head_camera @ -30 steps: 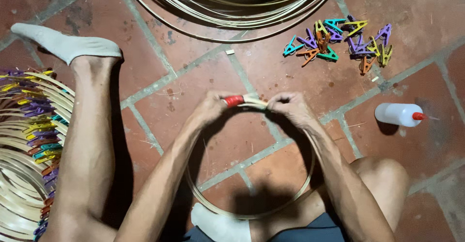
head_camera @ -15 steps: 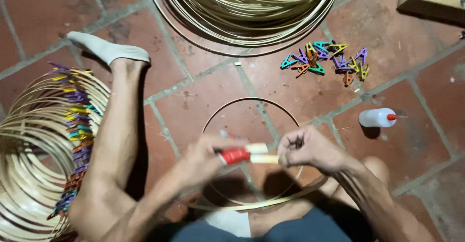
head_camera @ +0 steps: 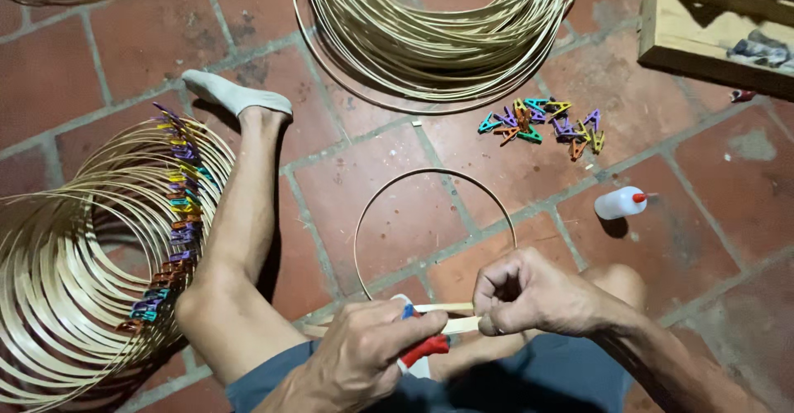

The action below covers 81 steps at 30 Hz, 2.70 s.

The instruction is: The person sits on the floor and assembles bamboo hoops by applying glue to the ends of thin strips and securing them with colorful clothespins. The person repeatedly picks up strips, applies glue, and clamps them to a circular frame.

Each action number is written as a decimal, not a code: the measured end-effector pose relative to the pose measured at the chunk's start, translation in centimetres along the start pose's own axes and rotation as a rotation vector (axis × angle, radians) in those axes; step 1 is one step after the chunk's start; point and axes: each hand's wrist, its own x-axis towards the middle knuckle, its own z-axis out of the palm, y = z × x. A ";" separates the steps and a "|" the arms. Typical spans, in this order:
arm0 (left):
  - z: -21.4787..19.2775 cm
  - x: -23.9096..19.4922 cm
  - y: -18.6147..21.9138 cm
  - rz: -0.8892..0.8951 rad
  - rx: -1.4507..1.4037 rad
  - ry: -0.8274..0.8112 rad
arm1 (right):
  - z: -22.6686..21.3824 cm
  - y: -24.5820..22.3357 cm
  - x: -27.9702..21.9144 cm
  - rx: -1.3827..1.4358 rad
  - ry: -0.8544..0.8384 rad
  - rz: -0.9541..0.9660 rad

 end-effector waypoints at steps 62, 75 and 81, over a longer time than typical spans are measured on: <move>8.6 3.5 -2.4 -0.781 -0.939 0.457 | -11.4 6.1 -3.2 -1.128 0.646 -0.742; 8.4 3.0 -2.8 -0.831 -1.055 0.438 | -8.0 -1.5 -2.9 -1.469 0.438 -0.705; 8.3 3.0 -2.9 -0.762 -0.864 0.387 | -7.1 -3.6 -3.8 -1.618 0.448 -0.674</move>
